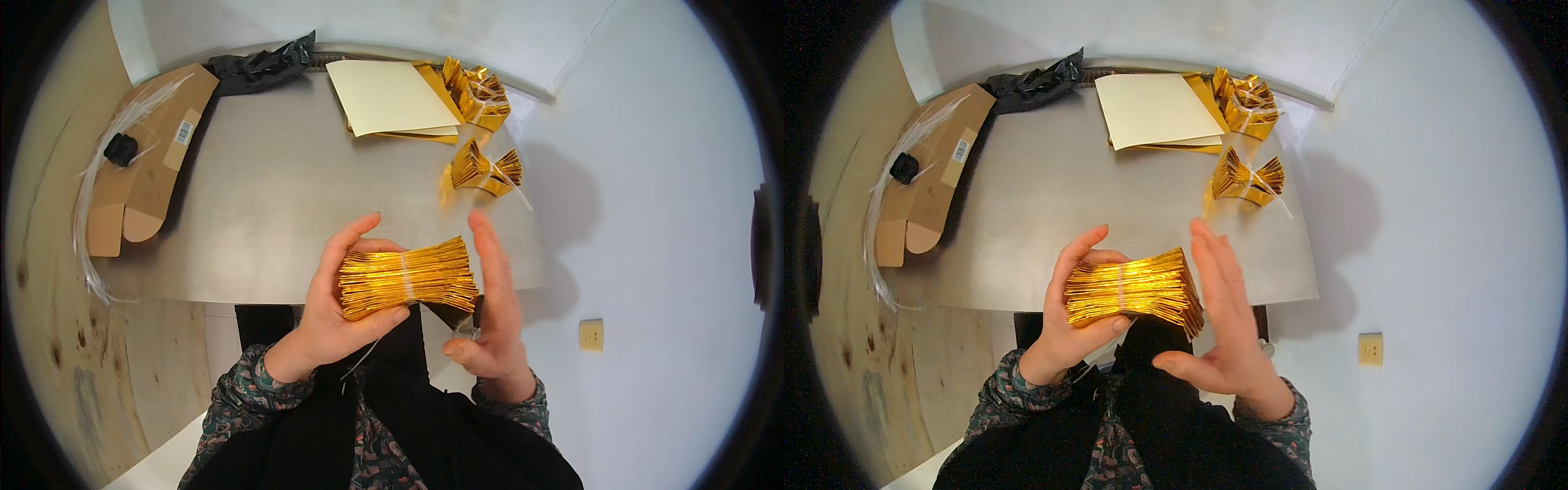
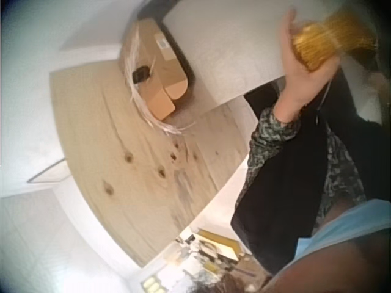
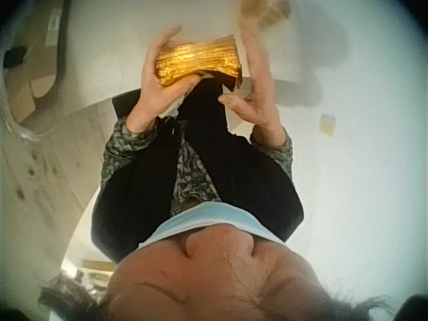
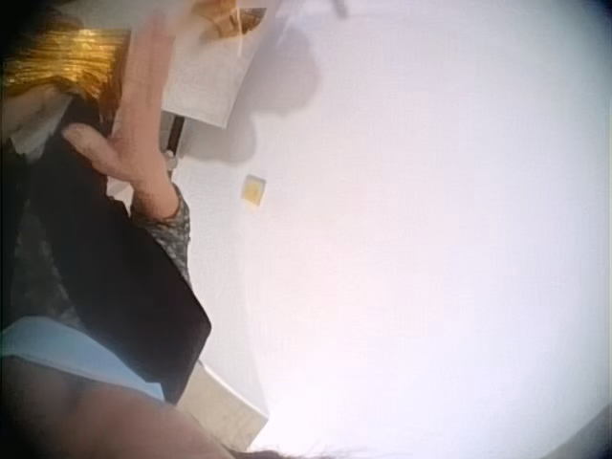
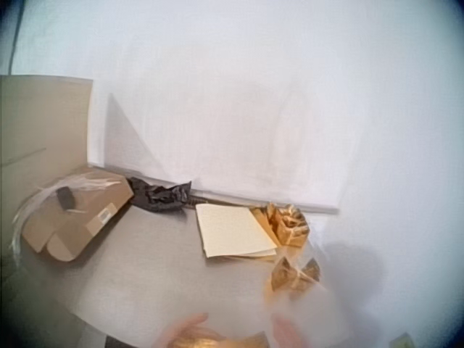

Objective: The person bundles stacks of gold-colored paper with white twist ties, then folds a single sheet of gold paper into a triangular shape. Bundled stacks are placed on the table, and the folded sheet is set aside.

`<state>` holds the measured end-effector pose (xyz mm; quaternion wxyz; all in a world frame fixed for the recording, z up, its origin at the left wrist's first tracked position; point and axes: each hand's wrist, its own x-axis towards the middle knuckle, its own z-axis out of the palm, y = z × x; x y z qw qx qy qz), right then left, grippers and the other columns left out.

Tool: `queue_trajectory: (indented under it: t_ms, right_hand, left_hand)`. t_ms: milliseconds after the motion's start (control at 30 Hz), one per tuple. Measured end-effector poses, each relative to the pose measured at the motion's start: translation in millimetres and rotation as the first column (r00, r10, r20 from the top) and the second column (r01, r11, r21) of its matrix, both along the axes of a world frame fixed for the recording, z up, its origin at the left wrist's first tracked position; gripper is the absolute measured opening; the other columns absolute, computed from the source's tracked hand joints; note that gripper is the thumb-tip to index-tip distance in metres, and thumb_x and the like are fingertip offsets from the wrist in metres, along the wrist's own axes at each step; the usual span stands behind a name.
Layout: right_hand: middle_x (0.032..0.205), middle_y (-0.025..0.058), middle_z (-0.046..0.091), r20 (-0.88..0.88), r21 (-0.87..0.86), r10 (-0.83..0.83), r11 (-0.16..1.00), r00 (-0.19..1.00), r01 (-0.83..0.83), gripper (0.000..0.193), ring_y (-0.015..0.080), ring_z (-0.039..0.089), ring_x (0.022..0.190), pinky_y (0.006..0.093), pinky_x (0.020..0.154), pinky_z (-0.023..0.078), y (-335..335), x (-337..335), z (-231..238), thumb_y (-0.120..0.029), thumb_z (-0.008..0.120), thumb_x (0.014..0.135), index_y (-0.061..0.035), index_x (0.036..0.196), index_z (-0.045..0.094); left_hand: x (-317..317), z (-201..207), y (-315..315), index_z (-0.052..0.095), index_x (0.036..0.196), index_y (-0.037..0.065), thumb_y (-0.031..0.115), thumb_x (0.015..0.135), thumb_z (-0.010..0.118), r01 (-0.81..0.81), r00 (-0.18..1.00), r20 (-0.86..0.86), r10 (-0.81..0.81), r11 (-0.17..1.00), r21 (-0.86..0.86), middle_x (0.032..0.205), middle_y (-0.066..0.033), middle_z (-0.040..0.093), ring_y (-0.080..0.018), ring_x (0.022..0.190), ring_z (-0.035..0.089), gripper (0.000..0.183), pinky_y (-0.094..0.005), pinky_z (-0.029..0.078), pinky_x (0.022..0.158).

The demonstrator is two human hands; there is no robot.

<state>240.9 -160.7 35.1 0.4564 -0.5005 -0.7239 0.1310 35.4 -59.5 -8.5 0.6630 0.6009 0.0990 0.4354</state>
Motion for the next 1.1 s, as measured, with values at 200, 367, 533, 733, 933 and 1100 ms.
queue_trajectory:
  t_ms: [200,367,533,733,933,1100]
  right_hand:
    - [0.166,0.0310,0.026,-0.005,0.042,-0.088,0.995,0.996,0.088,0.099,0.0460,0.025,0.156,0.0601,0.127,0.011,3,-26,-10,-0.050,0.067,0.097,0.0113,0.160,0.023]
    - [0.166,0.0322,0.027,-0.021,0.035,-0.143,0.989,0.989,0.144,0.095,0.0463,0.024,0.156,0.0619,0.126,0.010,6,-33,-8,-0.054,0.060,0.101,0.0111,0.160,0.023]
    - [0.165,0.0326,0.027,0.054,0.104,-0.139,0.986,0.989,0.133,0.094,0.0473,0.026,0.155,0.0622,0.126,0.010,10,-31,-10,-0.056,0.057,0.102,0.0105,0.160,0.025]
    - [0.159,0.0301,0.039,0.102,0.136,-0.190,0.975,0.976,0.175,0.089,0.0466,0.037,0.149,0.0576,0.123,0.024,8,-25,-14,-0.041,0.078,0.092,0.0089,0.154,0.039]
    - [0.114,0.0141,0.062,-0.177,0.446,-0.213,0.853,0.961,0.271,0.057,0.0267,0.058,0.095,0.0378,0.081,0.047,3,-29,-27,-0.003,0.091,0.068,-0.0028,0.118,0.063]
    - [0.099,0.0105,0.065,-0.155,0.381,-0.197,0.892,0.968,0.243,0.049,0.0254,0.058,0.087,0.0362,0.075,0.046,5,-28,-29,-0.001,0.090,0.070,-0.0037,0.112,0.064]
  left_hand:
    - [-1,5,-1,0.024,0.159,0.001,0.010,0.082,0.088,-0.121,0.992,-0.012,0.127,0.968,0.221,0.136,-0.0161,0.054,-0.0218,0.122,0.057,0.100,-0.0361,0.048,0.105]
    - [-1,-5,-2,0.030,0.154,0.001,0.029,0.078,0.096,-0.114,0.993,0.035,0.109,0.972,0.204,0.134,-0.0147,0.052,-0.0243,0.123,0.055,0.104,-0.0396,0.045,0.109]
    - [2,-16,-2,0.042,0.138,0.002,0.034,0.078,0.096,-0.184,0.982,0.079,0.171,0.959,0.214,0.124,-0.0115,0.052,-0.0252,0.120,0.055,0.087,-0.0432,0.042,0.111]
    - [4,-20,-2,0.044,0.133,0.002,0.035,0.082,0.092,-0.213,0.973,0.125,0.194,0.962,0.168,0.121,-0.0122,0.052,-0.0255,0.119,0.056,0.078,-0.0431,0.043,0.110]
    - [1,-16,-6,0.044,0.133,0.001,0.034,0.084,0.091,-0.292,0.955,0.096,0.280,0.945,0.148,0.123,-0.0138,0.053,-0.0251,0.119,0.057,0.075,-0.0377,0.047,0.104]
    - [1,-18,-5,0.044,0.132,0.000,0.034,0.084,0.090,-0.306,0.950,0.105,0.294,0.943,0.132,0.122,-0.0136,0.054,-0.0246,0.117,0.058,0.075,-0.0376,0.047,0.103]
